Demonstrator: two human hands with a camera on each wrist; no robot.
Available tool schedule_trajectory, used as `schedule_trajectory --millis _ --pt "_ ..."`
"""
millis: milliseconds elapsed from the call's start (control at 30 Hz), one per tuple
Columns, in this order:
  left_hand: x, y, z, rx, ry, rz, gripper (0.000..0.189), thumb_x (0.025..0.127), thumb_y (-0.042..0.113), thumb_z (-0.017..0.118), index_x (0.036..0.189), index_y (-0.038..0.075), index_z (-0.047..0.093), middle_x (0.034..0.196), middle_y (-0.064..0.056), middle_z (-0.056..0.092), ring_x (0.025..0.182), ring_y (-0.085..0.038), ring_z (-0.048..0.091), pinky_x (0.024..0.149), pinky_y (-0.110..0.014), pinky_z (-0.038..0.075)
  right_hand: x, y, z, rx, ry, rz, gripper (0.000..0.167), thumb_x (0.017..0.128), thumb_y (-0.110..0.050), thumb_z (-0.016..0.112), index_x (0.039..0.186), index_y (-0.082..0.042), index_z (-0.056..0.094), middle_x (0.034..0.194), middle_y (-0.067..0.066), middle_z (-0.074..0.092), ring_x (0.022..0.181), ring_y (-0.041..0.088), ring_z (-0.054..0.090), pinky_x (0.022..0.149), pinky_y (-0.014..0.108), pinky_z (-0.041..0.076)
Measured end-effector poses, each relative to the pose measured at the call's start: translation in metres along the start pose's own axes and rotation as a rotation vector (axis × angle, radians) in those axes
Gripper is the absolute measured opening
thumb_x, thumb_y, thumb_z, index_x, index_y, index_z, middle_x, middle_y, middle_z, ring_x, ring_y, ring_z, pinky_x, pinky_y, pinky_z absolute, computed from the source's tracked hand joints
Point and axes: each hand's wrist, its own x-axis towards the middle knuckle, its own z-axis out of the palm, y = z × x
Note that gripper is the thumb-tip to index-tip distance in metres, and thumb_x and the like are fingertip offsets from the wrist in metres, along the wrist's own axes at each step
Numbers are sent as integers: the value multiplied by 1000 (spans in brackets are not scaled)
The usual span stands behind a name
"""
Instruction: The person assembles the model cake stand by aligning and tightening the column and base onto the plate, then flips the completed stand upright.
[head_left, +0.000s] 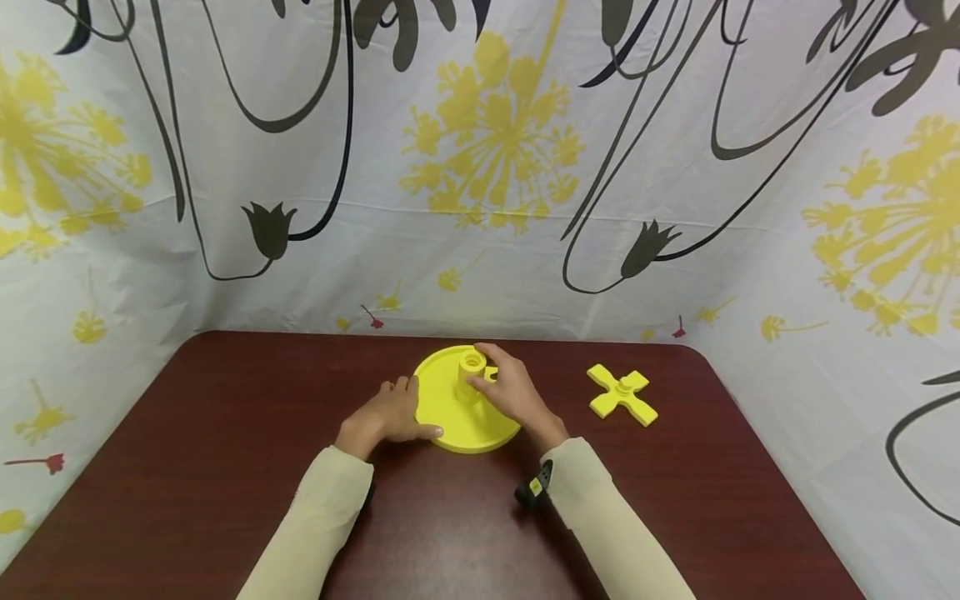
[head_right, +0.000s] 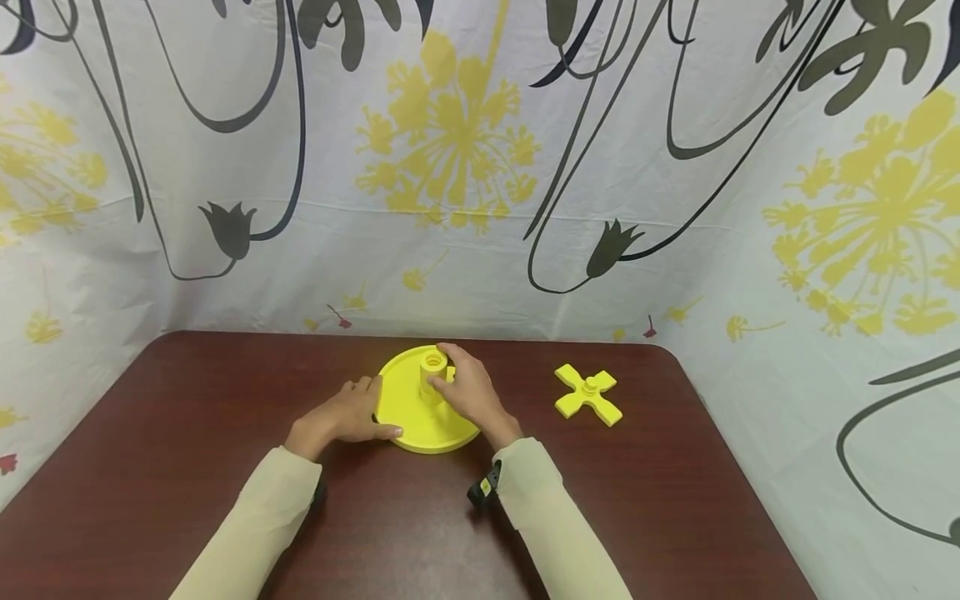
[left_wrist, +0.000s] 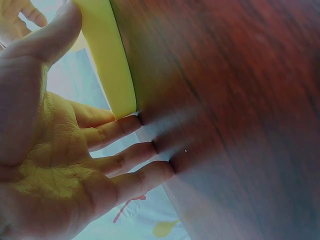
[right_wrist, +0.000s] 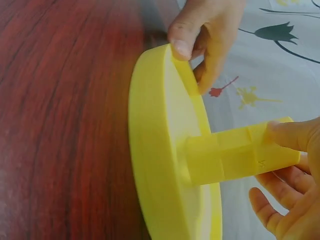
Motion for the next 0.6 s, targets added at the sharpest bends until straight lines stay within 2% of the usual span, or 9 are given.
schedule_trajectory --millis 267,600 --pt "0 1 -1 2 3 6 105 87 55 70 155 -7 18 153 -28 29 140 -45 30 108 -53 37 0 -2 5 -35 79 24 54 87 -16 78 134 -1 56 127 16 63 116 31 61 91 44 53" --pt "0 2 -1 4 -4 -4 105 87 55 69 155 -6 17 155 -28 27 141 -45 29 109 -54 37 -1 -1 9 -62 125 30 53 85 -18 80 131 -2 59 122 14 65 110 28 63 89 41 54"
